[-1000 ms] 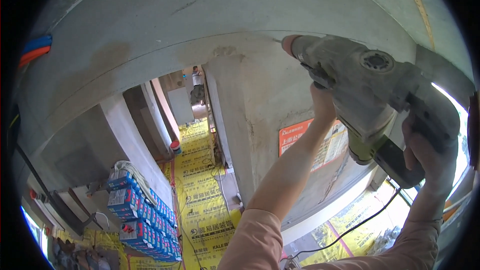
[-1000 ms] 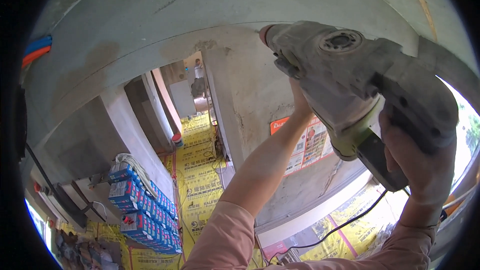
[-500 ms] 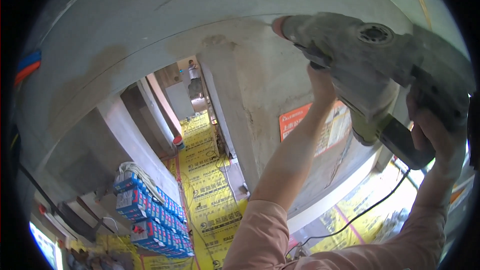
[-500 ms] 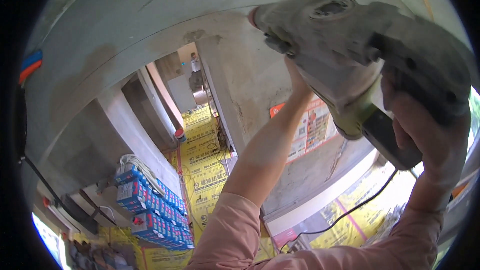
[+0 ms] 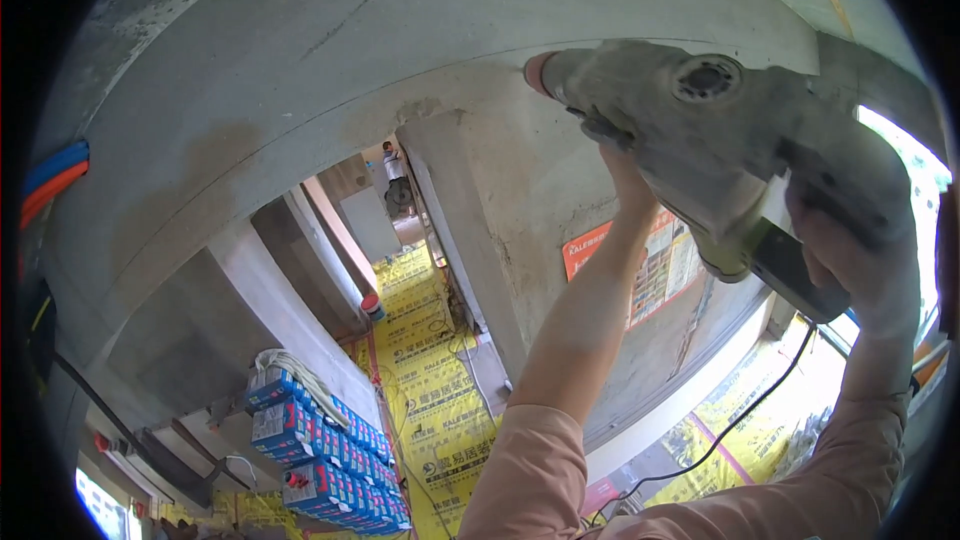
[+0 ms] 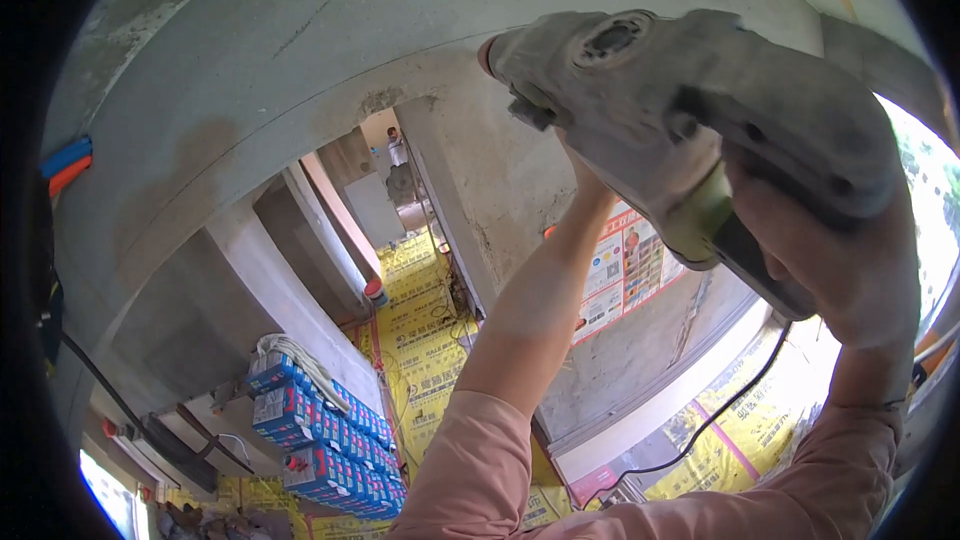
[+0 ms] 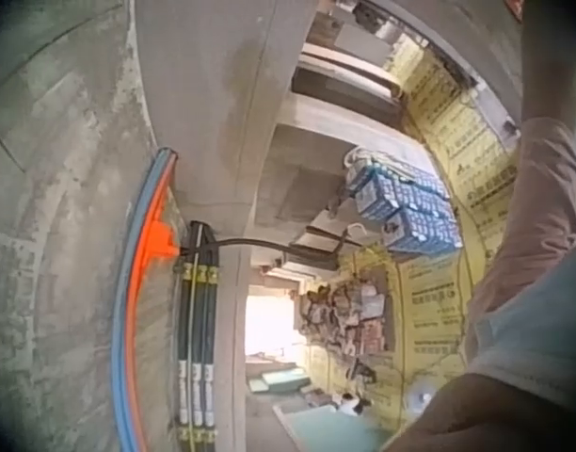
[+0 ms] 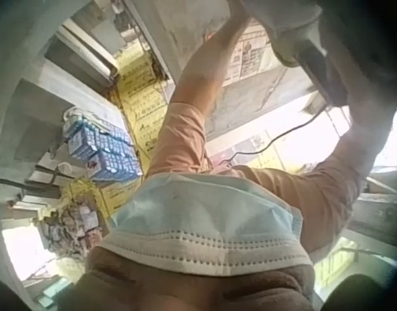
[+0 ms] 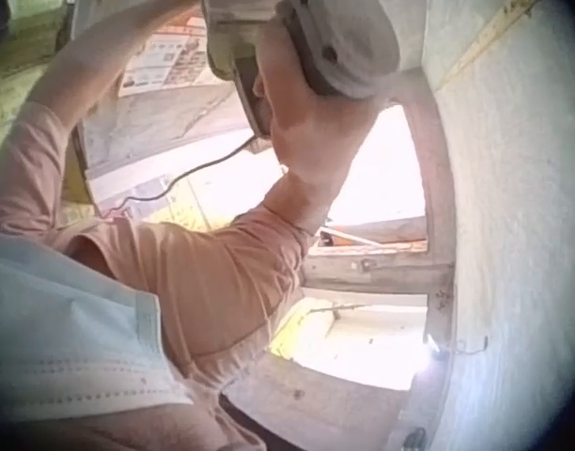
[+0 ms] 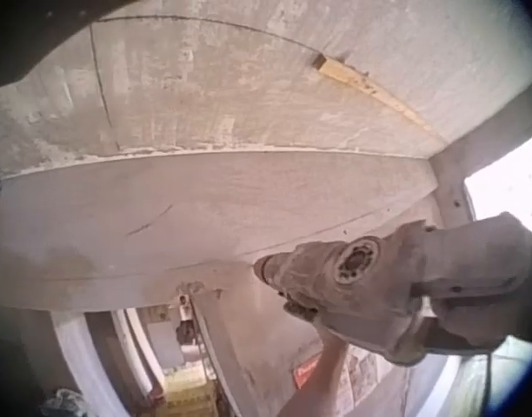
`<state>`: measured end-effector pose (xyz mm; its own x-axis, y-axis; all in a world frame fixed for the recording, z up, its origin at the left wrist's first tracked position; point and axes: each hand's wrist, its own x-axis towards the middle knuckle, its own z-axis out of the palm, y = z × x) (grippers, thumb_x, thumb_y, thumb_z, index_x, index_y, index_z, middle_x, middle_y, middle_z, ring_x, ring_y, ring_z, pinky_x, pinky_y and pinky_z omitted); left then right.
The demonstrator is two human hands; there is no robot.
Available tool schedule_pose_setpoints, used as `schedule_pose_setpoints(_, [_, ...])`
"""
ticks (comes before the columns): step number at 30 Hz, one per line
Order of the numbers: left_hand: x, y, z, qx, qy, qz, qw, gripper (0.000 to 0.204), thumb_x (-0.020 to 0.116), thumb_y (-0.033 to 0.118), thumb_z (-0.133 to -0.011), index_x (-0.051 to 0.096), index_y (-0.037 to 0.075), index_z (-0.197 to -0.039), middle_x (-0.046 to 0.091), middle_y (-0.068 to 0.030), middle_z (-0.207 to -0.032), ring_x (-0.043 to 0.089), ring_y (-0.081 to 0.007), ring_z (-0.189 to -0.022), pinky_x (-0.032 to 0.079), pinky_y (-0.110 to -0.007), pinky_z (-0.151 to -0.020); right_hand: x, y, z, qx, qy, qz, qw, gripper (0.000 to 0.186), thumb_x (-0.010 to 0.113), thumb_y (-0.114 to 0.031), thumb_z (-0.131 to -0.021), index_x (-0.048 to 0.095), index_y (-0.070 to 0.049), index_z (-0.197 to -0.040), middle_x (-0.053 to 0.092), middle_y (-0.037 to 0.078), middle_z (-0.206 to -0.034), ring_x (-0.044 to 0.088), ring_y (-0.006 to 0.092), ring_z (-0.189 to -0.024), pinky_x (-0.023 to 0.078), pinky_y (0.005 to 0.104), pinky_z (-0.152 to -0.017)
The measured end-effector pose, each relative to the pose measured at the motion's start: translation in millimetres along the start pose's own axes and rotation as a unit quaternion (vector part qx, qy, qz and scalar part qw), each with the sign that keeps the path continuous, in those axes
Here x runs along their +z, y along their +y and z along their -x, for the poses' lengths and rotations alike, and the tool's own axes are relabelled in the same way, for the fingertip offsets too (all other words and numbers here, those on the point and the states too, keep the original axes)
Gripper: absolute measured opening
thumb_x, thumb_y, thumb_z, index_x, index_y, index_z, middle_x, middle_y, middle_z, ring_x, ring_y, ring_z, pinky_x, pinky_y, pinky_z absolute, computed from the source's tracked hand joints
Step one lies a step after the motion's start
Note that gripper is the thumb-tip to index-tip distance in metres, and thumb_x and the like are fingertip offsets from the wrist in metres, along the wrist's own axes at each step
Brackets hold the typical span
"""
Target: The recorder uses a rotary hammer drill to create holes and chip at a concrete beam in an indoor renovation site.
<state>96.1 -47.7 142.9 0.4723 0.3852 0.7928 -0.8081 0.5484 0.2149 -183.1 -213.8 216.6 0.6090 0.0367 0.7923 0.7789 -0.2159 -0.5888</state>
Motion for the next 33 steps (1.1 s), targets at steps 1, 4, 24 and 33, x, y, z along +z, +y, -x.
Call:
schedule_pose_setpoints(1, [0.0, -3.2, -1.4, 0.001, -0.003, 0.003, 1.0, 0.039, 0.063, 0.02, -0.091, 0.055, -0.002, -0.122, 0.061, -0.0084, -0.12, 0.055, -0.0182, -0.108, 0.044, -0.034, -0.095, 3.4, -2.2, -2.6, 0.006, -0.006, -0.008, 1.0, 0.045, 0.054, 0.004, -0.078, 0.051, 0.004, -0.123, 0.062, 0.009, -0.082, 0.048, 0.0076, -0.045, 0.035, 0.0192, -0.041])
schedule_pose_setpoints(4, [-3.4, -6.7, -4.6, 0.134, -0.025, -0.212, 0.968, 0.04, 0.062, 0.021, -0.091, 0.053, -0.001, -0.124, 0.06, -0.0093, -0.121, 0.055, -0.0193, -0.11, 0.044, -0.034, -0.095, 0.4, -4.9, -9.8, 0.01, -0.005, 0.001, 1.0, 0.04, 0.054, 0.005, -0.077, 0.055, 0.005, -0.118, 0.062, 0.008, -0.08, 0.047, 0.0072, -0.045, 0.034, 0.0195, -0.041])
schedule_pose_setpoints(24, [-30.5, -15.7, -22.5, 0.072, -0.078, -0.286, 0.952, 0.041, 0.057, 0.029, -0.095, 0.053, 0.0, -0.124, 0.059, -0.0081, -0.123, 0.054, -0.0175, -0.111, 0.043, -0.033, -0.094, 13.8, -25.4, -16.0, -0.002, -0.041, 0.012, 0.999, 0.037, 0.063, 0.001, -0.08, 0.057, 0.002, -0.116, 0.063, 0.006, -0.084, 0.053, 0.0072, -0.054, 0.039, 0.021, -0.047])
schedule_pose_setpoints(33, [-24.6, -7.8, -19.5, -0.086, -0.036, 0.177, 0.98, 0.042, 0.056, 0.024, -0.095, 0.05, -0.001, -0.128, 0.059, -0.0071, -0.123, 0.054, -0.0169, -0.109, 0.043, -0.033, -0.094, 18.8, -26.2, -11.9, 0.017, -0.067, 0.019, 0.997, 0.034, 0.068, -0.002, -0.08, 0.058, 0.001, -0.113, 0.064, 0.003, -0.085, 0.055, 0.007, -0.057, 0.041, 0.0225, -0.048])
